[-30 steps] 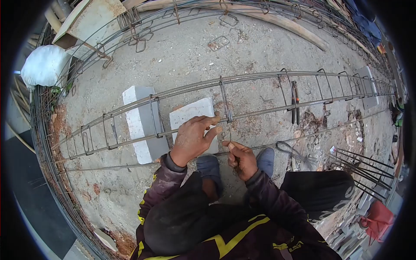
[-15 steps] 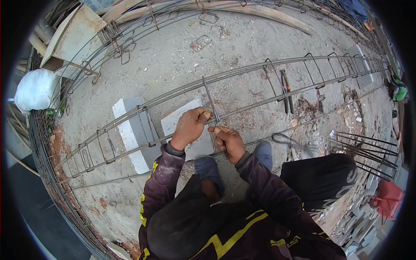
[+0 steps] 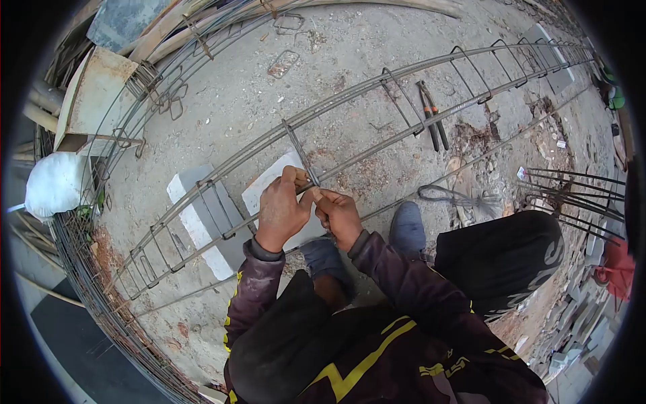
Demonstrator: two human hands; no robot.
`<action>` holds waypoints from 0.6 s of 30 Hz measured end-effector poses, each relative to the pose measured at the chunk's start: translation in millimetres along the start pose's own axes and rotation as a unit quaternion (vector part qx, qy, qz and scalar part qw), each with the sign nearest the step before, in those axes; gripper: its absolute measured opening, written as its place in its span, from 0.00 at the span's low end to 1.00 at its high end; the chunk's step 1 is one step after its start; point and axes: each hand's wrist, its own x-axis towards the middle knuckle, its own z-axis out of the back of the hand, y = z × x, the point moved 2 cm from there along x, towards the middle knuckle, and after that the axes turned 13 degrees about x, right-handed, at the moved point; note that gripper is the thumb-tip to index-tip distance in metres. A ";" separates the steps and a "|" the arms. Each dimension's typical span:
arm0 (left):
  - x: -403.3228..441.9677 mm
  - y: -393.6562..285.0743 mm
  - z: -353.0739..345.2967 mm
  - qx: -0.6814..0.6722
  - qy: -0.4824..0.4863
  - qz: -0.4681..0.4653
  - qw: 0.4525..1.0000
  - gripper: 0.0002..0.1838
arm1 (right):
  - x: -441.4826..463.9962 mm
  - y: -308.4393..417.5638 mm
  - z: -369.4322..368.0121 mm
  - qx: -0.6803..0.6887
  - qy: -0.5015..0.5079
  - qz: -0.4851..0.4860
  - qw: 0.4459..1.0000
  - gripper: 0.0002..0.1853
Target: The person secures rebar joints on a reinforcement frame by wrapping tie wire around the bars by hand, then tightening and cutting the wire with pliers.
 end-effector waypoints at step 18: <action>-3.6 -1.4 -25.3 -0.074 -0.105 0.045 0.991 0.12 | -39.7 32.0 -22.2 -0.455 -0.044 0.248 0.854 0.20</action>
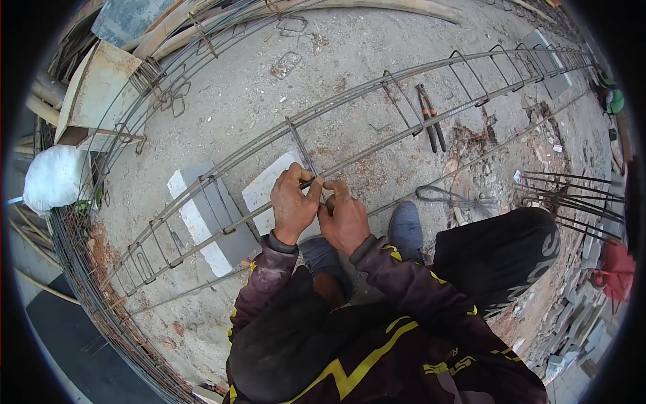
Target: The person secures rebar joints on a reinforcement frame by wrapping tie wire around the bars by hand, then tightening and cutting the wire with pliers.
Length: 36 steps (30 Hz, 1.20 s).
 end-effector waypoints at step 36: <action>-7.1 -6.8 1.5 -0.030 -0.102 -0.040 0.994 0.11 | 180.6 60.4 3.3 -0.363 0.565 -0.037 0.740 0.06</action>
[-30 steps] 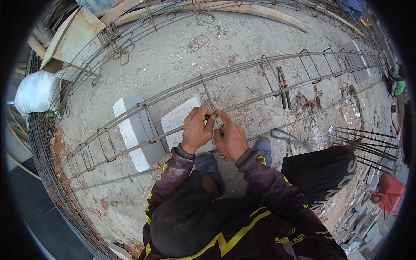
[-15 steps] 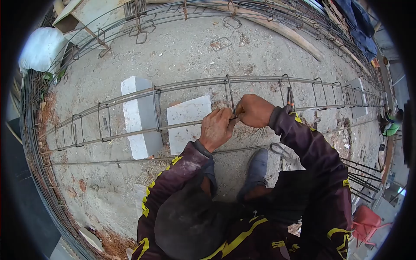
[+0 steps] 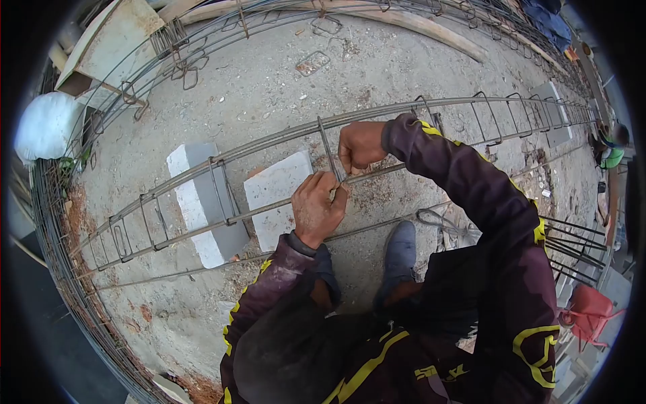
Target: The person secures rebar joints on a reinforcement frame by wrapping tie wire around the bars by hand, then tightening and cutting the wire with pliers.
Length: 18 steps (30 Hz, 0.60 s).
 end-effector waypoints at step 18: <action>1.5 -0.2 -1.9 -0.008 0.002 0.025 1.000 0.10 | 4.9 -54.2 21.7 0.274 -0.058 -0.006 0.960 0.11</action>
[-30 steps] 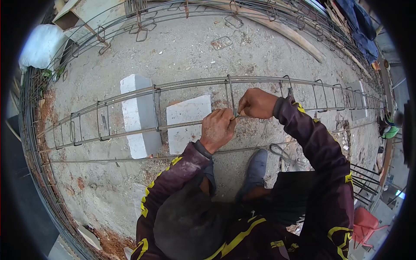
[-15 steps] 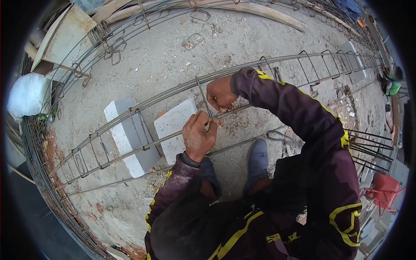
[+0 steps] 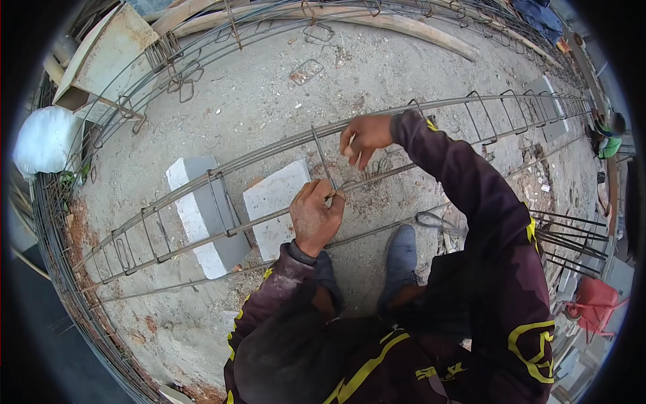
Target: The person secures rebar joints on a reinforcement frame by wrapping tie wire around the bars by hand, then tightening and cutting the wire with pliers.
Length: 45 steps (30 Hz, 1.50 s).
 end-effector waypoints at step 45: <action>-5.1 7.3 -4.2 -0.002 -0.003 -0.026 1.000 0.08 | -7.8 -110.3 -171.6 0.165 -0.368 0.293 0.867 0.20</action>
